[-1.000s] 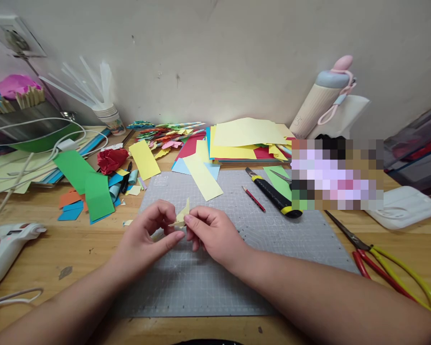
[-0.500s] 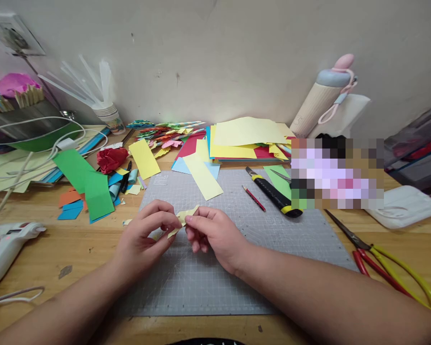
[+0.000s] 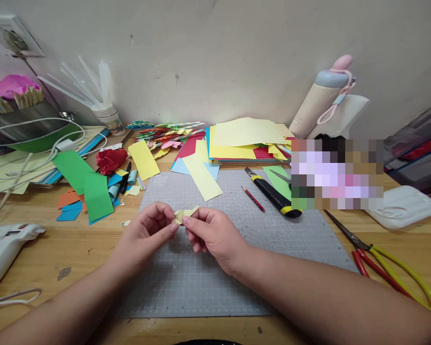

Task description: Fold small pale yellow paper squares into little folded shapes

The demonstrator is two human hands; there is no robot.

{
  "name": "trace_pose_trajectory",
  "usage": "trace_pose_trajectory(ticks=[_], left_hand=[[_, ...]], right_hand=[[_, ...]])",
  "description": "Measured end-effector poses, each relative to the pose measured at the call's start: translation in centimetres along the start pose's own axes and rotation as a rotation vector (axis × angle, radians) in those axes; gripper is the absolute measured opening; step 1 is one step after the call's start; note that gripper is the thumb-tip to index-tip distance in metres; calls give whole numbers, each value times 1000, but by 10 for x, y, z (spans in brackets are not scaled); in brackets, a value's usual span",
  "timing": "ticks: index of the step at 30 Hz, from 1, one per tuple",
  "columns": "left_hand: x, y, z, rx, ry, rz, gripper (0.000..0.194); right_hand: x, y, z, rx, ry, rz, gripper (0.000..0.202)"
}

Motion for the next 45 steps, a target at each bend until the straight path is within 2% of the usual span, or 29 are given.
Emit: trace_pose_trajectory(ticks=[5, 9, 14, 20, 25, 31, 37, 45], left_hand=[[-3, -2, -6, 168, -81, 10, 25], [-2, -1, -8, 146, -144, -21, 23], [-1, 2, -10, 148, -167, -88, 26], [2, 10, -16, 163, -226, -206, 25], [3, 8, -11, 172, -188, -171, 22], [3, 7, -13, 279, -239, -175, 20], [3, 7, -14, 342, -261, -95, 22], [0, 0, -11, 114, -197, -74, 25]], right_hand=[[2, 3, -2, 48, -16, -20, 28], [3, 3, -4, 89, -38, -4, 27], [4, 1, -4, 144, -82, 65, 22], [5, 4, -4, 137, -99, 21, 21], [5, 5, -4, 111, -83, 2, 23], [5, 7, -1, -121, -80, -119, 26], [5, 5, -2, -12, -77, -101, 26], [9, 4, -9, 269, -131, -20, 27]])
Point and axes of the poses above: each hand's wrist, its own x-axis away from the middle knuckle, its own y-axis out of the palm, z = x × y, the point moved 6 cm from there along -x, towards the middle knuckle, and after that the axes turned 2 degrees about y, right-handed, at the moved point
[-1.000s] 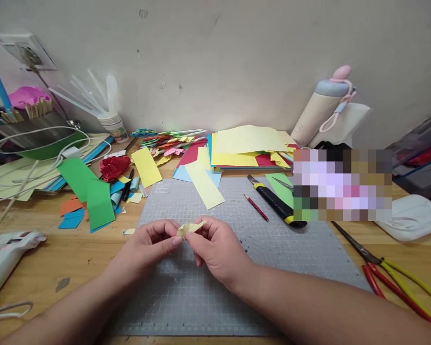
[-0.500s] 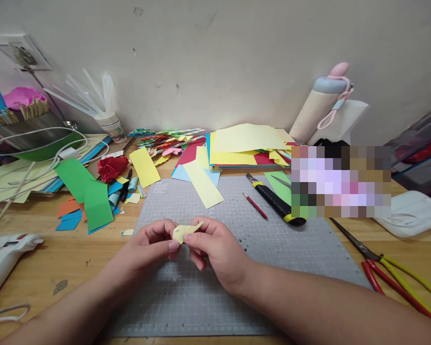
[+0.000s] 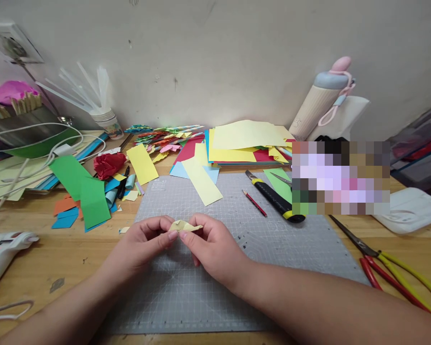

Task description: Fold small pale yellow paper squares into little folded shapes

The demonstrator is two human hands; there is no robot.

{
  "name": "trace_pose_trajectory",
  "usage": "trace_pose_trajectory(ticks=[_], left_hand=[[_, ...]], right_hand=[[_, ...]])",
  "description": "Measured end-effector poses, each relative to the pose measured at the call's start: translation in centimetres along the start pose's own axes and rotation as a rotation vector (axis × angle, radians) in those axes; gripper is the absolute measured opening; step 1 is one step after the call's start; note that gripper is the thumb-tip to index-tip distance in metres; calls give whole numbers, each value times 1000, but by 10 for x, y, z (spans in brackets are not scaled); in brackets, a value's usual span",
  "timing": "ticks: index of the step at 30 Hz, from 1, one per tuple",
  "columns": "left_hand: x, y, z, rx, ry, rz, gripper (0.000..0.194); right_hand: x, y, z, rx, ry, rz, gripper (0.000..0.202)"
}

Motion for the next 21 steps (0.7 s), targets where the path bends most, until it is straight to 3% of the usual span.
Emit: trace_pose_trajectory(ticks=[9, 16, 21], left_hand=[[1, -1, 2, -127, -65, 48, 32], [2, 3, -8, 31, -85, -80, 33], [1, 4, -10, 61, -72, -103, 30]], right_hand=[[0, -2, -4, 24, -52, 6, 30], [2, 3, 0, -94, -11, -76, 29], [-2, 0, 2, -182, -26, -39, 27]])
Point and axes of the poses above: each hand's wrist, its own x-axis away from the middle knuckle, its own y-axis out of the palm, z = x × y, the point moved 6 cm from there along -x, towards the middle knuckle, and after that the axes turned 2 degrees about y, right-handed, at the moved point
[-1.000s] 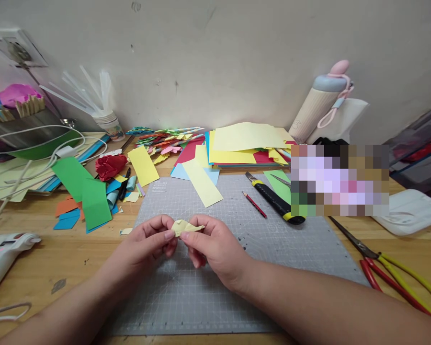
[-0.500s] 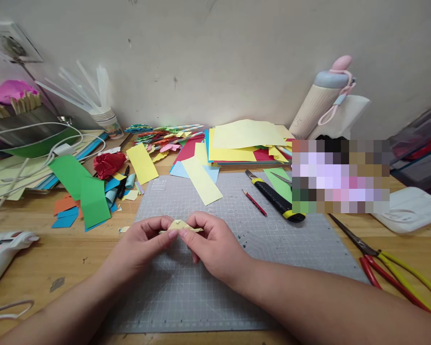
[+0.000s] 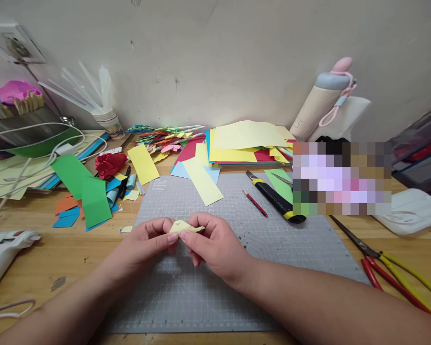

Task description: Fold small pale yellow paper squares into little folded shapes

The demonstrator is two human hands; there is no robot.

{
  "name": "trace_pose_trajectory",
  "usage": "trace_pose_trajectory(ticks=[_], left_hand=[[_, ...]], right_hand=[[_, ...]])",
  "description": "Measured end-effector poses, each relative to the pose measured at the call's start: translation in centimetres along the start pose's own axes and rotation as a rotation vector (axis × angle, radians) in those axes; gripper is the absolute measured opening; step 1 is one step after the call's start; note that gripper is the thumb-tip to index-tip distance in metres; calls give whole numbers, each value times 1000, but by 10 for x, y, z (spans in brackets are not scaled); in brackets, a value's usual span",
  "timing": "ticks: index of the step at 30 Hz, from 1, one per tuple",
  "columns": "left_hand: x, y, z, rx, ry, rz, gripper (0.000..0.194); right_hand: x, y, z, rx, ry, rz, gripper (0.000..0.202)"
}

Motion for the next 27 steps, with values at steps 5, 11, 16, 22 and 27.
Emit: trace_pose_trajectory(ticks=[5, 11, 16, 22, 27], left_hand=[[1, 1, 5, -30, 44, 17, 29], [1, 0, 6, -39, 57, 28, 27], [1, -3, 5, 19, 22, 76, 23], [-1, -1, 3, 24, 28, 48, 22], [0, 0, 6, 25, 22, 77, 24]], right_hand=[[-2, -1, 0, -22, -19, 19, 22], [-1, 4, -5, 33, 12, 7, 25], [-1, 6, -2, 60, 39, -18, 28], [-1, 8, 1, 56, 45, -60, 25], [-2, 7, 0, 54, 47, -50, 25]])
Point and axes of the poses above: each hand's wrist, its own x-axis away from the middle knuckle, its own y-axis out of the palm, z = x × y, the point moved 6 cm from there along -x, towards the middle knuckle, and after that the axes turned 2 degrees about y, right-handed, at the moved point
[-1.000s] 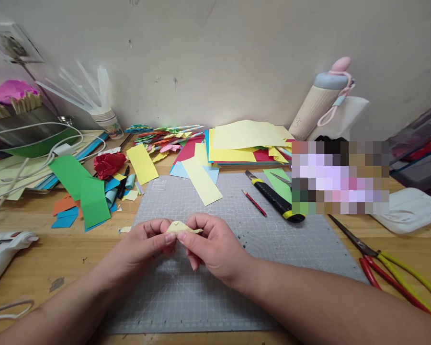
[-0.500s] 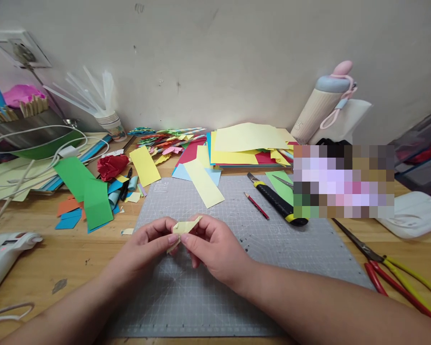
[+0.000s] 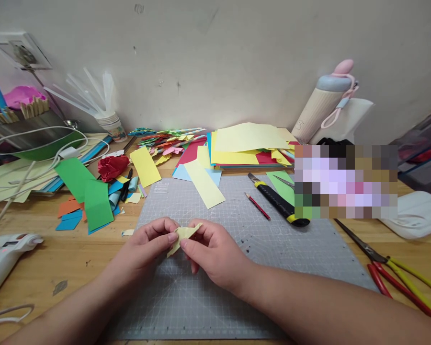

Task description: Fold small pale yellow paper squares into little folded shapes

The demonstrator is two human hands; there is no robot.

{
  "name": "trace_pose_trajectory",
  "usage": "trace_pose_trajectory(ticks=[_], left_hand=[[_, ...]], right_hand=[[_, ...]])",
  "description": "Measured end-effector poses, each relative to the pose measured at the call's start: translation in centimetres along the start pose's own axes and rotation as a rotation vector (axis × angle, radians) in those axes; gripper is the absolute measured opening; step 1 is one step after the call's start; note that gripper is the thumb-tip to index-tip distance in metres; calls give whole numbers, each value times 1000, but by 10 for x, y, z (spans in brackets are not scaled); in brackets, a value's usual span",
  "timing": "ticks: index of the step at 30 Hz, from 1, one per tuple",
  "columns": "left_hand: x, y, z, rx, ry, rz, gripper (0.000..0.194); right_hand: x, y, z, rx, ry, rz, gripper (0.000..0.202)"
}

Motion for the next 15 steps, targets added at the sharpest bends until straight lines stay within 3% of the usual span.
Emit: trace_pose_trajectory(ticks=[8, 15], left_hand=[[0, -2, 3, -45, 11, 32, 25], [2, -2, 3, 18, 35, 7, 19]], right_hand=[[1, -1, -2, 24, -3, 12, 12], [0, -8, 1, -68, -39, 72, 18]])
Point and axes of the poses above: each hand's wrist, its own x-axis away from the middle knuckle, its own y-axis out of the palm, z = x × y, the point moved 6 cm from there along -x, towards the middle knuckle, and after that the axes turned 2 degrees about y, right-handed, at the moved point
